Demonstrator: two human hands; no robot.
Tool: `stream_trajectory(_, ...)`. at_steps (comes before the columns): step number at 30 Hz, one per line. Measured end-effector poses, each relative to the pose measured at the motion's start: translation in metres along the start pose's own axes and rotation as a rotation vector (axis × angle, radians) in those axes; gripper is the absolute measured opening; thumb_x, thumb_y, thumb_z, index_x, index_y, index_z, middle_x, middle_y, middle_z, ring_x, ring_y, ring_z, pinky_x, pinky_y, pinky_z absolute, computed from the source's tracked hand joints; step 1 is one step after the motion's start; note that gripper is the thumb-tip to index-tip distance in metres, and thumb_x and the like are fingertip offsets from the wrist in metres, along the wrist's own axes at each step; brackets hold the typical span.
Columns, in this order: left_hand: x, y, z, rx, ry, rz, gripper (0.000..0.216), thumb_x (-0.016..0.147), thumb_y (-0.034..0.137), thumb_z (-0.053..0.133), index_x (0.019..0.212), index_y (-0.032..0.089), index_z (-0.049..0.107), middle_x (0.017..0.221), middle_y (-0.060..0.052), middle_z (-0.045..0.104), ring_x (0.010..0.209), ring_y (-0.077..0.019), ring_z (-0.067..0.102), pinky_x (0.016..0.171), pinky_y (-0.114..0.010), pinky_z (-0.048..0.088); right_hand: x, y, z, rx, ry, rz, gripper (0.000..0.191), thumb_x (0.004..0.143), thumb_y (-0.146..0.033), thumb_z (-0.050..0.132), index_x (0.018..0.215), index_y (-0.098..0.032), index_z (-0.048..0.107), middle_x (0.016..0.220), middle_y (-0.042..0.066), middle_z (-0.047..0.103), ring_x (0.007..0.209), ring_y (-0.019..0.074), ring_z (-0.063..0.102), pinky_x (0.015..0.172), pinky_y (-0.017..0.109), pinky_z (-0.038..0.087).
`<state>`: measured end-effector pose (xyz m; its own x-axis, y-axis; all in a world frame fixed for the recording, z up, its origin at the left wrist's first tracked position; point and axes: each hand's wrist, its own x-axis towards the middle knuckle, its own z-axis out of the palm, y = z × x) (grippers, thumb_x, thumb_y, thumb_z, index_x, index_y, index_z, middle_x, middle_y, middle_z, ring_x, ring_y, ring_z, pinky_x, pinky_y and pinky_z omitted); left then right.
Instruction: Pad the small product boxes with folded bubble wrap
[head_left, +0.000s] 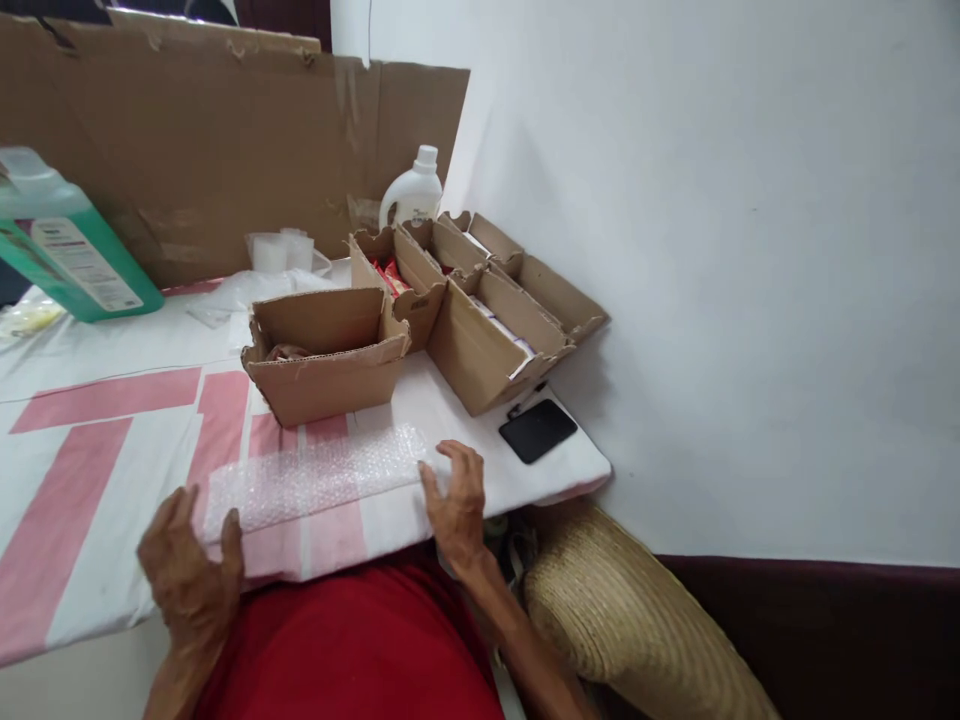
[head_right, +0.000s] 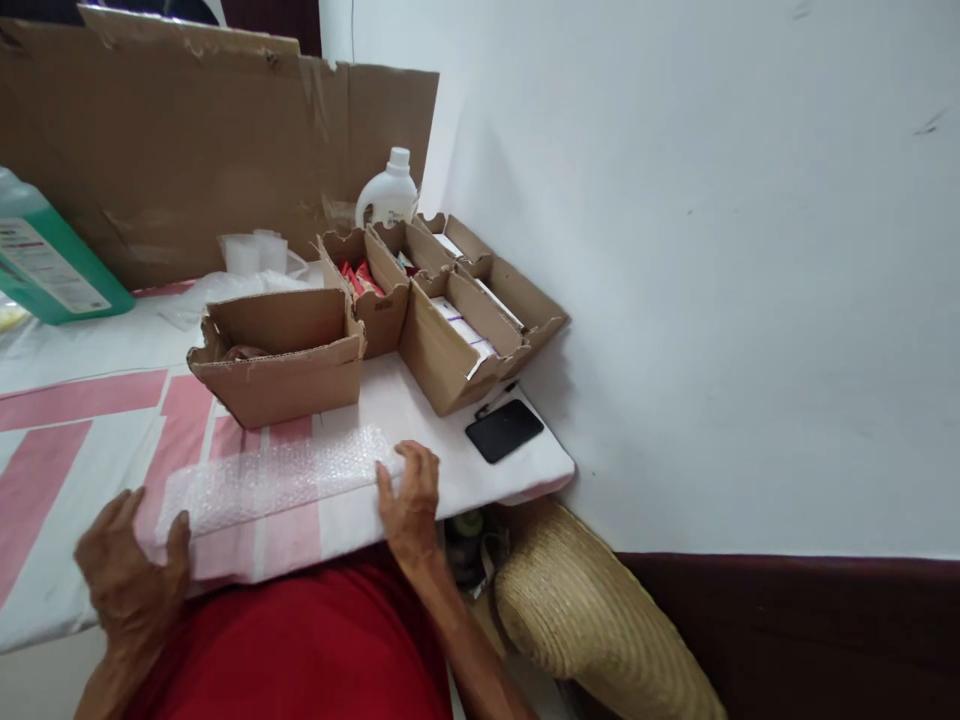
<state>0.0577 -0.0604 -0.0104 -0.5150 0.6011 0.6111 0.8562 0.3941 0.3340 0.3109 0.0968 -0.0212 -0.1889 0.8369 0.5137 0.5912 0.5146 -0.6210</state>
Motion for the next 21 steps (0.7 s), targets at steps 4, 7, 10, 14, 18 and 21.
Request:
stream_trajectory(4,-0.019,0.023,0.029,-0.088,-0.258,0.451,0.061,0.097,0.029,0.044,0.157,0.021,0.034,0.153,-0.016,0.049,0.147,-0.0325,0.039,0.117,-0.053,0.036,-0.015,-0.068,0.031,0.098,-0.333,-0.431,0.066,0.099,-0.056,0.052,0.146,-0.010,0.044,0.146,0.018,0.054,0.142,0.0295,0.043,0.119,0.046,0.035)
stream_trajectory(7,-0.030,0.022,0.046,-0.013,-0.311,0.478,0.069,0.096,0.028,0.039,0.162,0.016,0.021,0.162,-0.020,0.037,0.156,-0.0364,0.020,0.121,-0.060,0.024,-0.019,-0.091,0.055,0.056,-0.592,-0.497,0.086,0.098,-0.067,0.046,0.157,-0.008,0.027,0.161,0.017,0.039,0.153,0.0278,0.028,0.126,0.046,0.025)
stream_trajectory(10,-0.030,0.018,0.045,0.036,-0.365,0.384,0.075,0.096,0.034,0.038,0.163,0.012,0.011,0.165,-0.022,0.030,0.157,-0.0347,0.018,0.123,-0.060,0.018,-0.016,-0.072,0.060,-0.010,-0.679,-0.423,0.092,0.096,-0.070,0.045,0.159,-0.006,0.025,0.164,0.020,0.033,0.155,0.0290,0.024,0.127,0.051,0.021)
stream_trajectory(14,-0.020,0.018,0.029,0.046,-0.421,0.313,0.073,0.098,0.050,0.035,0.159,0.012,0.026,0.165,-0.021,0.030,0.154,-0.0360,0.025,0.120,-0.057,0.025,-0.007,-0.017,0.038,-0.177,-0.636,-0.215,0.088,0.097,-0.066,0.048,0.160,-0.009,0.026,0.167,0.019,0.023,0.157,0.0318,0.017,0.126,0.056,0.017)
stream_trajectory(18,-0.006,-0.004,0.021,0.065,-0.484,0.268,0.069,0.098,0.054,0.038,0.154,0.014,0.038,0.157,-0.021,0.043,0.140,-0.0360,0.046,0.108,-0.053,0.042,-0.001,0.015,0.017,-0.319,-0.615,-0.055,0.089,0.097,-0.062,0.054,0.162,-0.012,0.021,0.169,0.019,0.015,0.158,0.0319,0.012,0.125,0.057,0.017)
stream_trajectory(21,0.004,-0.035,0.018,0.054,-0.517,0.382,0.056,0.095,0.050,0.048,0.144,0.024,0.052,0.148,-0.015,0.056,0.135,-0.0340,0.052,0.102,-0.049,0.047,0.000,0.018,0.016,-0.325,-0.618,-0.068,0.093,0.094,-0.063,0.058,0.163,-0.014,0.020,0.169,0.019,0.013,0.158,0.0317,0.011,0.125,0.058,0.016)
